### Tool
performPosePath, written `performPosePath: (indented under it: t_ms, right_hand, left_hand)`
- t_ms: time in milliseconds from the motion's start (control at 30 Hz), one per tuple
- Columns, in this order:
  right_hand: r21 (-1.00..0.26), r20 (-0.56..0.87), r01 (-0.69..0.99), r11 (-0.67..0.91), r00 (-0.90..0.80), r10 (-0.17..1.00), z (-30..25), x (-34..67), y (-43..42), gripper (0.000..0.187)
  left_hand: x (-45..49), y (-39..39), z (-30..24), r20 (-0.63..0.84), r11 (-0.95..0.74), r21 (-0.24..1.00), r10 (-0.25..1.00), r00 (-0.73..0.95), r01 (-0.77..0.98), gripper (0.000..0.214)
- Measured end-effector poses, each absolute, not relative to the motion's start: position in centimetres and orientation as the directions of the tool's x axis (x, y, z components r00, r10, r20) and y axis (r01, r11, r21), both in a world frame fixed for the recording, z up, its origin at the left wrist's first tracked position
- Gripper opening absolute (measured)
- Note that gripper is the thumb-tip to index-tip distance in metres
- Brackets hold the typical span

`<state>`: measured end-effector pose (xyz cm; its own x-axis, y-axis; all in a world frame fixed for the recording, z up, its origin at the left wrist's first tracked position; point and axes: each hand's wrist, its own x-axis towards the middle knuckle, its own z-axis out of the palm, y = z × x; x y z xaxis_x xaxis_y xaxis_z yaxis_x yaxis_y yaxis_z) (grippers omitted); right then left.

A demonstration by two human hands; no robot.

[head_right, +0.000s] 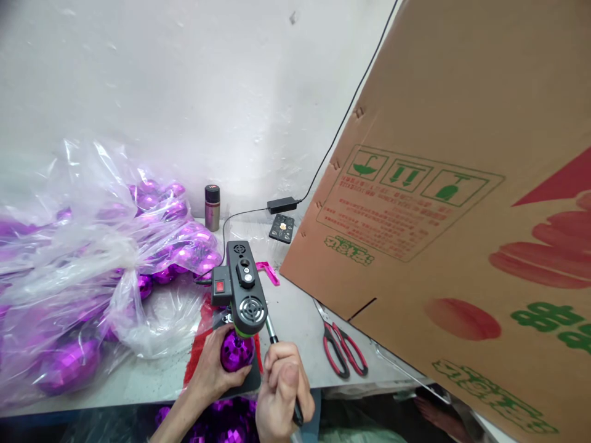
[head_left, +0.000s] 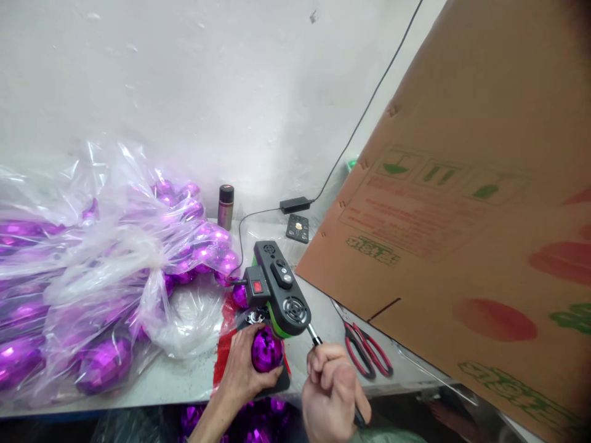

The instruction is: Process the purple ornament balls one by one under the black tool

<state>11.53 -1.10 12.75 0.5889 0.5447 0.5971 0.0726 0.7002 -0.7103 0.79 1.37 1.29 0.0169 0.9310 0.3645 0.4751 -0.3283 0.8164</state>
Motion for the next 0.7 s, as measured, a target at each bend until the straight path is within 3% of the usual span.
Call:
performPosePath:
  t_ms: [400, 567, 700]
  right_hand:
    - [-0.636, 0.717, 0.206, 0.743, 0.513, 0.472, 8.6, 11.7, -0.9, 0.061]
    - [-0.720, 0.624, 0.144, 0.678, 0.563, 0.543, 13.5, 12.4, -1.2, 0.054]
    - [-0.711, 0.646, 0.151, 0.687, 0.526, 0.552, 17.8, 12.6, -0.7, 0.056]
  left_hand:
    - [1.2, 1.2, 0.5, 0.350, -0.312, 0.835, 0.937, 0.000, 0.453, 0.071]
    - [1.3, 1.3, 0.4, 0.325, -0.289, 0.843, 0.946, -0.002, 0.453, 0.074]
    - [0.8, 1.3, 0.3, 0.307, -0.278, 0.845, 0.952, 0.012, 0.456, 0.077]
